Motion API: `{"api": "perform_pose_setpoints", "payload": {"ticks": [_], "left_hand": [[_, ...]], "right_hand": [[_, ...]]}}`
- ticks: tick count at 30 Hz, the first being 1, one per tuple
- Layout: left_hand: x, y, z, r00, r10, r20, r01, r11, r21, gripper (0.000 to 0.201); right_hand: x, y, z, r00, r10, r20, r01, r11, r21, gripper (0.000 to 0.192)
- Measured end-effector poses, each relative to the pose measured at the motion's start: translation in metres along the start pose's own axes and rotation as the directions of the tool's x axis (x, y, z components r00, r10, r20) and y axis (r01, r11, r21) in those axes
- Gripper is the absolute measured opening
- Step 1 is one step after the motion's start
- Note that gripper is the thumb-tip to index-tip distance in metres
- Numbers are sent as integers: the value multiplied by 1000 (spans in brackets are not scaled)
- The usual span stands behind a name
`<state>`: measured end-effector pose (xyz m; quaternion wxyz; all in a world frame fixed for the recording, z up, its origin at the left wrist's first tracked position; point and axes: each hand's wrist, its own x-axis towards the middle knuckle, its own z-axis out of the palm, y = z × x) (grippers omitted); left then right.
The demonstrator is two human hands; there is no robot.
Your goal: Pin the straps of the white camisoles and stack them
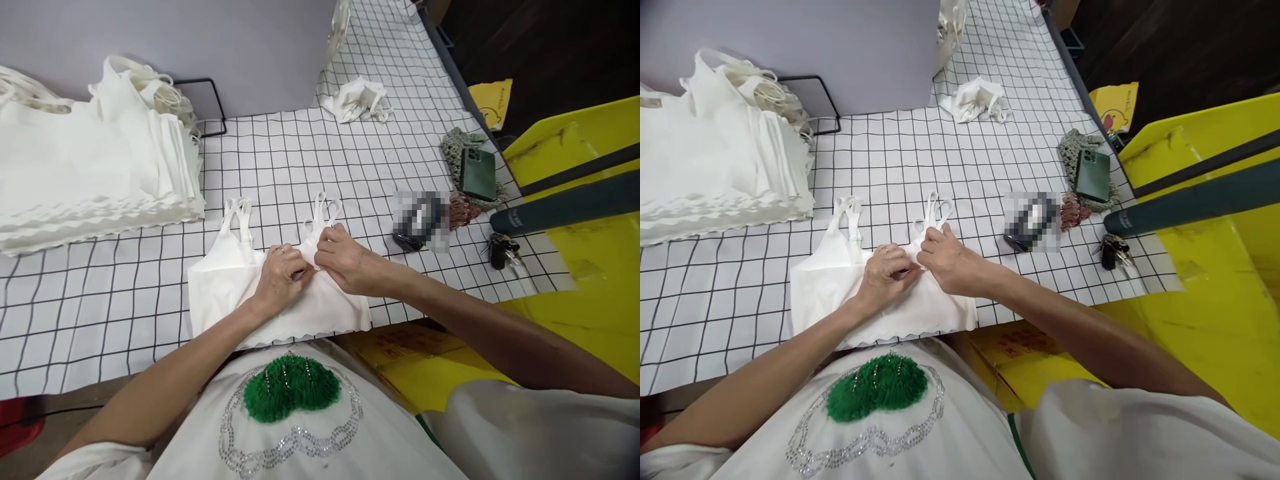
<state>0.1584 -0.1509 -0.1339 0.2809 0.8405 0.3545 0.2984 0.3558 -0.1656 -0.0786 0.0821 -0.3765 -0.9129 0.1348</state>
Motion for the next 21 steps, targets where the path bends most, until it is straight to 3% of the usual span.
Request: {"api": "perform_pose_setpoints", "payload": {"ticks": [4, 11, 17, 21], "left_hand": [[0, 0, 0, 1000, 7, -11, -7, 1000, -4, 22], [2, -2, -2, 999, -40, -10, 39, 997, -66, 20], [1, 0, -3, 999, -12, -46, 8, 995, -95, 22], [0, -2, -4, 998, -24, -53, 18, 994, -106, 19]], "right_hand": [[-3, -4, 0, 1000, 11, -17, -12, 997, -80, 31], [-4, 3, 10, 975, 114, -192, -51, 952, 302, 16], [-5, -5, 13, 977, 109, -183, -70, 976, 207, 23], [-7, -10, 23, 947, 142, -287, -95, 980, 173, 22]]}}
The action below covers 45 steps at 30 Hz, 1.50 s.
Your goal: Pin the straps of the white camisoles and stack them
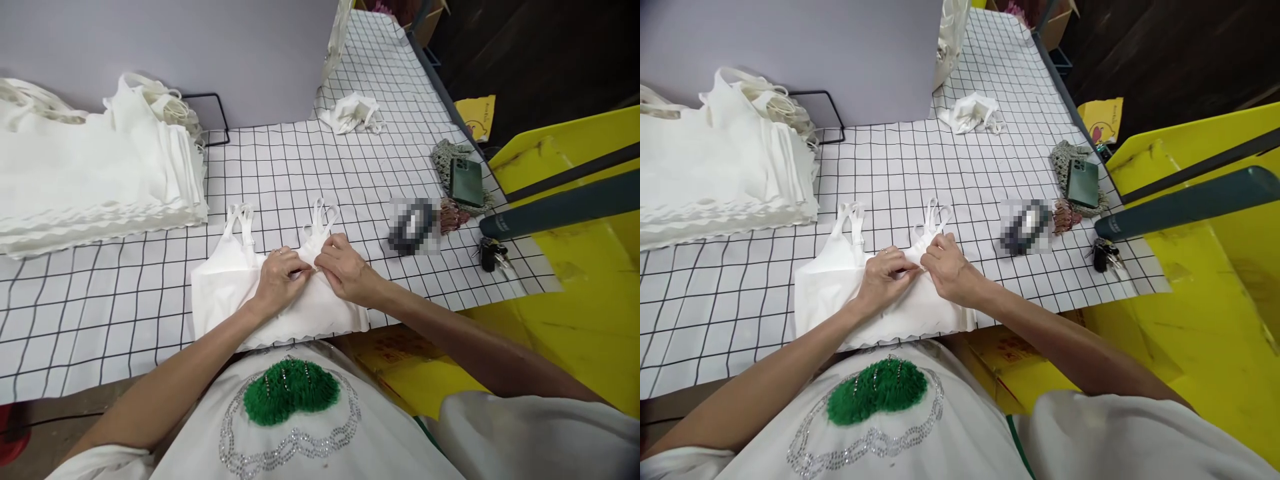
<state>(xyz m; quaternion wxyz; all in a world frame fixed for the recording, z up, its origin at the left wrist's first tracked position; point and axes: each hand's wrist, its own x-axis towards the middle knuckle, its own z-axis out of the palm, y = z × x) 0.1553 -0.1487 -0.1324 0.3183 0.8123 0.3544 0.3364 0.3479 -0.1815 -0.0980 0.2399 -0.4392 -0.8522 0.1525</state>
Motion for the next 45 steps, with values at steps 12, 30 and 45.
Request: {"api": "perform_pose_setpoints", "payload": {"ticks": [12, 30, 45], "left_hand": [[-1, -3, 2, 994, 107, 12, -108, 986, 131, 26], [4, -9, -5, 988, 81, 135, -88, 995, 47, 17], [3, -5, -5, 983, -14, 182, -6, 994, 109, 16]], "right_hand": [[-5, -12, 18, 985, 66, -161, -79, 994, -75, 22], [9, 15, -32, 972, 119, 203, -122, 993, -1, 14], [100, 64, -111, 952, 235, 198, -256, 963, 85, 27]]}}
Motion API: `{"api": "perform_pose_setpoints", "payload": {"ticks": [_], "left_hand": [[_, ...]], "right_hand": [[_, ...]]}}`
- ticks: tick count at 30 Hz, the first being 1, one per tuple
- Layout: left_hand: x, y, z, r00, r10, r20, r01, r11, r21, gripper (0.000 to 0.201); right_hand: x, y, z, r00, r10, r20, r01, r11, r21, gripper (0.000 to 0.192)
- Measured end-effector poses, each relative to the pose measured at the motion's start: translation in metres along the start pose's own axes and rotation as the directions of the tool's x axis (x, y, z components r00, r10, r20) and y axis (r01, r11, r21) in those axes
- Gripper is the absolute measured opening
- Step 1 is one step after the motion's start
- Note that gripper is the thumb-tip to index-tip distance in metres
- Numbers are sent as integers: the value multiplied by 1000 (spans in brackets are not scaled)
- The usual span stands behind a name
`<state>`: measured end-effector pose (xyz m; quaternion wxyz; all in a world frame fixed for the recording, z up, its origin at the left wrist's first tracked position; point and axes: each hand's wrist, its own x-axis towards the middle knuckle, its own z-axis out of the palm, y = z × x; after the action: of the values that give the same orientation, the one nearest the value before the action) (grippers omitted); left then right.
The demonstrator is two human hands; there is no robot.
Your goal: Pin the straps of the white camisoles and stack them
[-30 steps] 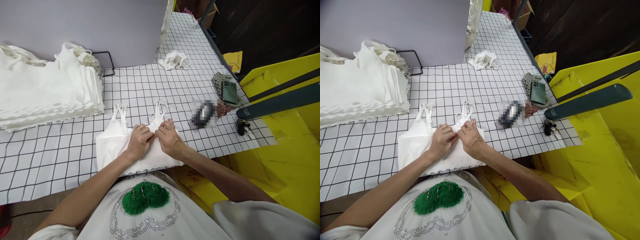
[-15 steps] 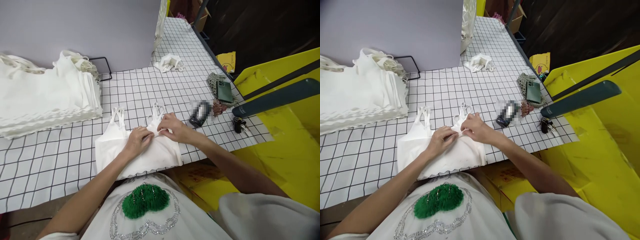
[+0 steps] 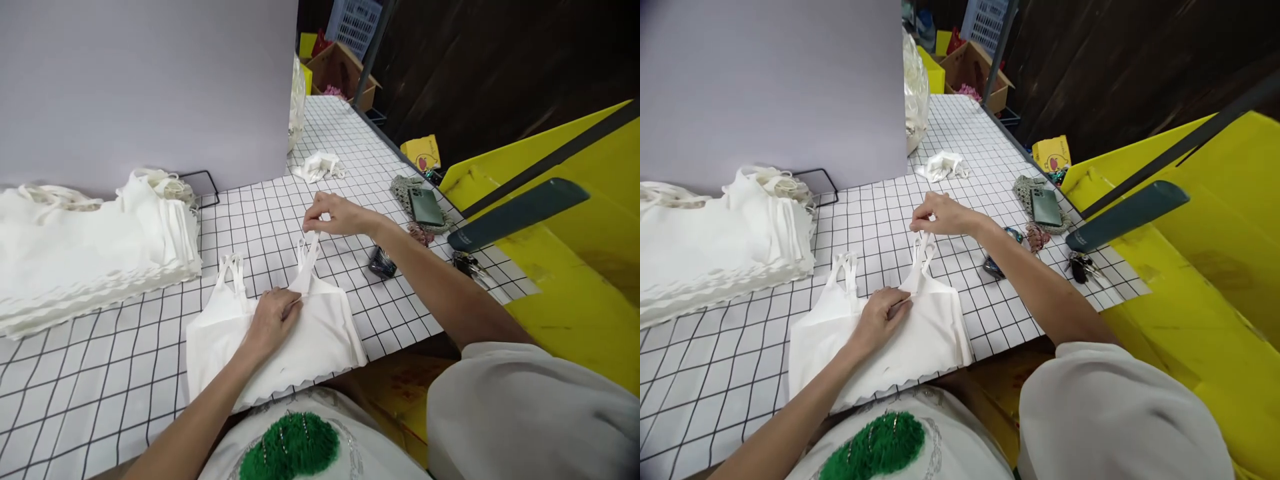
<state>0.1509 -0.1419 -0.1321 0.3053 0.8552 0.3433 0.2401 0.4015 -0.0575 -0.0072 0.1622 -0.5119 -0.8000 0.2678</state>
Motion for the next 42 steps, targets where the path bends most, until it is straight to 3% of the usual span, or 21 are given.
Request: {"api": "perform_pose_setpoints", "payload": {"ticks": [9, 11, 13, 15, 16, 19, 21, 22, 24, 27, 30, 32, 34, 35, 36, 37, 39, 42], "left_hand": [[5, -6, 11, 999, 11, -47, -7, 997, 79, 9], [5, -1, 5, 997, 8, -83, 0, 996, 94, 25], [0, 8, -9, 992, 41, -118, -28, 993, 113, 45], [-14, 21, -29, 988, 110, -109, -94, 985, 142, 49], [-24, 28, -39, 987, 145, -76, -131, 977, 166, 49], [-58, 37, -53, 981, 169, 91, -188, 943, 273, 58], [-76, 31, -48, 977, 137, 164, -188, 914, 360, 65], [-82, 26, -43, 977, 125, 173, -186, 896, 402, 70], [-88, 14, -31, 979, 115, 170, -182, 866, 466, 77], [-90, 9, -19, 985, 92, 147, -156, 840, 520, 78], [-94, 17, -18, 989, 71, 126, -128, 839, 529, 84], [-94, 18, -28, 990, 82, 118, -131, 858, 497, 86], [-93, 11, -55, 998, 58, -38, -34, 883, 469, 75], [-93, 5, -77, 985, 33, -172, 47, 895, 443, 66], [-94, -3, -104, 942, -4, -335, 146, 904, 401, 57], [-96, -13, -136, 880, -30, -473, 215, 914, 343, 51], [-100, -36, -208, 714, -118, -691, 342, 919, 196, 44], [-103, -85, -310, 438, -322, -840, 573, 820, -15, 44]], "right_hand": [[16, 28, 23, 994, 104, 22, -104, 995, 2, 23], [4, 33, 32, 990, 105, -94, -104, 994, 20, 22], [-17, 26, 48, 953, 101, -286, -102, 995, 9, 27], [-45, 5, 74, 906, 68, -417, -104, 992, -64, 36], [-61, -10, 90, 906, 32, -423, -92, 988, -123, 39], [-105, -55, 143, 961, -41, -273, -43, 955, -294, 50], [-129, -68, 170, 992, -70, -109, 26, 931, -364, 60], [-140, -68, 179, 996, -35, -77, 2, 921, -388, 66], [-159, -57, 185, 993, 87, -83, -114, 894, -432, 75], [-179, -38, 179, 957, 194, -215, -277, 833, -480, 73], [-179, -40, 177, 929, 69, -364, -264, 812, -521, 68], [-167, -51, 181, 899, -56, -434, -208, 818, -536, 67], [-153, -63, 185, 862, -185, -471, -126, 823, -553, 65], [-145, -67, 187, 846, -251, -470, -73, 819, -570, 64], [-139, -70, 188, 834, -308, -458, -25, 808, -589, 64], [-134, -71, 191, 827, -354, -436, 16, 791, -612, 63], [-126, -66, 198, 823, -406, -397, 57, 755, -654, 64], [-123, -46, 220, 816, -449, -365, 74, 707, -703, 65]]}}
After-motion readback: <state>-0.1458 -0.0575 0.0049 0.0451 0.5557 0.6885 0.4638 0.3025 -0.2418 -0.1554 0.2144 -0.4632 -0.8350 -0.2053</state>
